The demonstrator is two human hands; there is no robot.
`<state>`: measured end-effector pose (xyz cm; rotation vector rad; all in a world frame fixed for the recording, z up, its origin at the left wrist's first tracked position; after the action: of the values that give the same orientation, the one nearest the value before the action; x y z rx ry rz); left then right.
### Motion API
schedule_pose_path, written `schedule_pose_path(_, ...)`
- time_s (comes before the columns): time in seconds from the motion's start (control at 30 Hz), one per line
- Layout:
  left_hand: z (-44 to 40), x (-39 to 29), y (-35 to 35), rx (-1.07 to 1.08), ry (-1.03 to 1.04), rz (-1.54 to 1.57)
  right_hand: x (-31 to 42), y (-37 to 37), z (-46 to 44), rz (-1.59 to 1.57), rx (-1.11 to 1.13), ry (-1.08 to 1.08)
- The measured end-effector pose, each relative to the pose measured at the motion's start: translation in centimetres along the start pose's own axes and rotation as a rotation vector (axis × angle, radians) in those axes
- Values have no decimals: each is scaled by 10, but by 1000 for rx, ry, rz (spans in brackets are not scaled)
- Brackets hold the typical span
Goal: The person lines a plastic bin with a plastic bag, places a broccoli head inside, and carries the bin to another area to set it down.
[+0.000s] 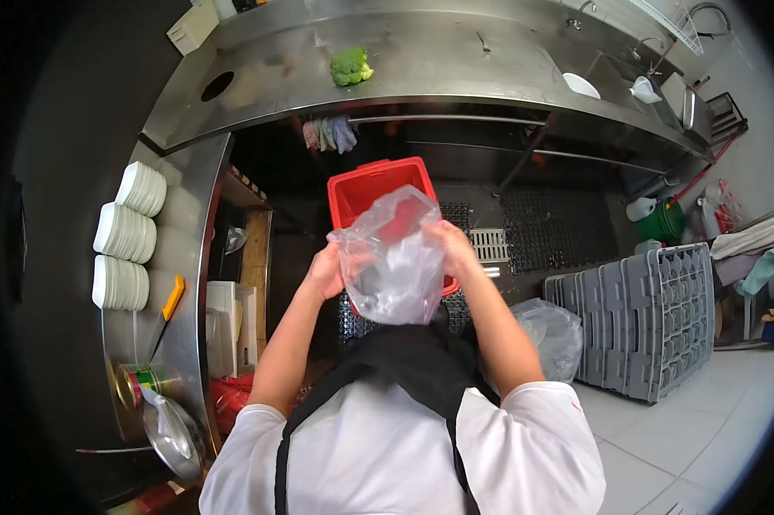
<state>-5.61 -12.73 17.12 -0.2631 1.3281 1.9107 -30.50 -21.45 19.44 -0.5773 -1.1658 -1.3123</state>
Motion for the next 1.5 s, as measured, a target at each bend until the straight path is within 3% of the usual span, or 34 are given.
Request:
schedule_pose_path(0.07,13,-13,13,-27,21,303,-18,0,-13,68,-31,-2)
schedule_pose_path(0.13,22,-39,-13,-27,164,508,-25,-56,-31,529,-196,-319)
schedule_pose_path(0.17,39,-63,-34,49,263,704,0,-74,-18,854,-279,-339)
schedule_pose_path(0.2,47,-85,-65,360,258,766,32,-86,-1,1181,-359,-356)
schedule_pose_path(0.23,58,-101,-102,-8,403,697,42,-101,4,1206,-342,-338)
schedule_pose_path(0.27,71,-110,-85,-117,406,639,49,-112,7,1231,-327,-321)
schedule_pose_path(0.33,84,-116,-52,439,335,581,56,-116,-1,1183,-201,-299)
schedule_pose_path(0.37,89,-117,-45,365,362,476,58,-118,-3,1154,-142,-283)
schedule_pose_path(0.47,89,-112,-10,226,377,169,62,-130,2,1404,189,32)
schedule_pose_path(0.5,84,-108,-8,232,350,74,98,-90,26,1247,486,108)
schedule_pose_path(0.6,66,-85,27,285,192,-28,119,-38,11,832,421,-358)
schedule_pose_path(0.7,34,-56,80,402,118,-64,15,37,-42,1464,182,-664)
schedule_pose_path(0.73,37,-60,98,383,151,-130,5,44,-51,1496,249,-370)
schedule_pose_path(0.8,55,-84,95,490,61,-320,-6,41,-58,1337,165,-252)
schedule_pose_path(0.87,56,-119,38,31,148,-1004,15,10,-54,915,-101,-216)
schedule_pose_path(0.93,64,-142,-29,-629,736,-829,62,-42,-46,467,-421,-228)
schedule_pose_path(0.97,64,-132,-32,-666,817,-720,81,-56,-43,382,-548,-281)
schedule_pose_path(1.0,62,-120,-24,-692,903,-607,94,-55,-39,612,-677,-405)
schedule_pose_path(1.03,52,-93,26,-373,767,-439,86,-49,-48,574,-619,-448)
schedule_pose_path(1.07,21,-49,19,-383,672,-641,74,-38,-54,539,-555,-486)
schedule_pose_path(1.1,-8,-5,12,-380,584,-848,60,-17,-54,479,-285,-195)
schedule_pose_path(1.13,-32,22,11,-492,397,-680,47,6,-37,407,-14,97)
schedule_pose_path(1.17,-50,33,0,-772,370,-613,85,33,14,551,167,-25)
schedule_pose_path(1.23,-78,37,-52,-783,566,-621,119,36,46,605,399,-28)
schedule_pose_path(1.27,-76,25,-62,-796,483,-707,121,2,40,522,449,99)
schedule_pose_path(1.3,-73,12,-70,-802,400,-795,162,-27,62,492,323,102)
schedule_pose_path(1.33,-63,-7,-85,-816,320,-868,176,-89,47,533,406,-101)
schedule_pose_path(1.4,-52,-33,-92,-878,239,-1082,237,-140,88,345,-146,-177)
schedule_pose_path(1.47,-43,-48,-49,-1035,109,-1524,222,-278,50,862,-584,74)
schedule_pose_path(1.5,-61,-51,-38,-787,228,-1749,210,-332,38,1164,-644,134)
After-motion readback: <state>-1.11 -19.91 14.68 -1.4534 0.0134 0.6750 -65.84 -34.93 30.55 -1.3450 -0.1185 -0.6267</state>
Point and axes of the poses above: each hand's wrist, its own z-axis away from the middle knuckle, its own y-axis out of the palm, x = y × z, the point moved 4 cm from there along -z, towards the middle knuckle, and after that the axes turned 6 degrees about z, right-handed, at the moved point
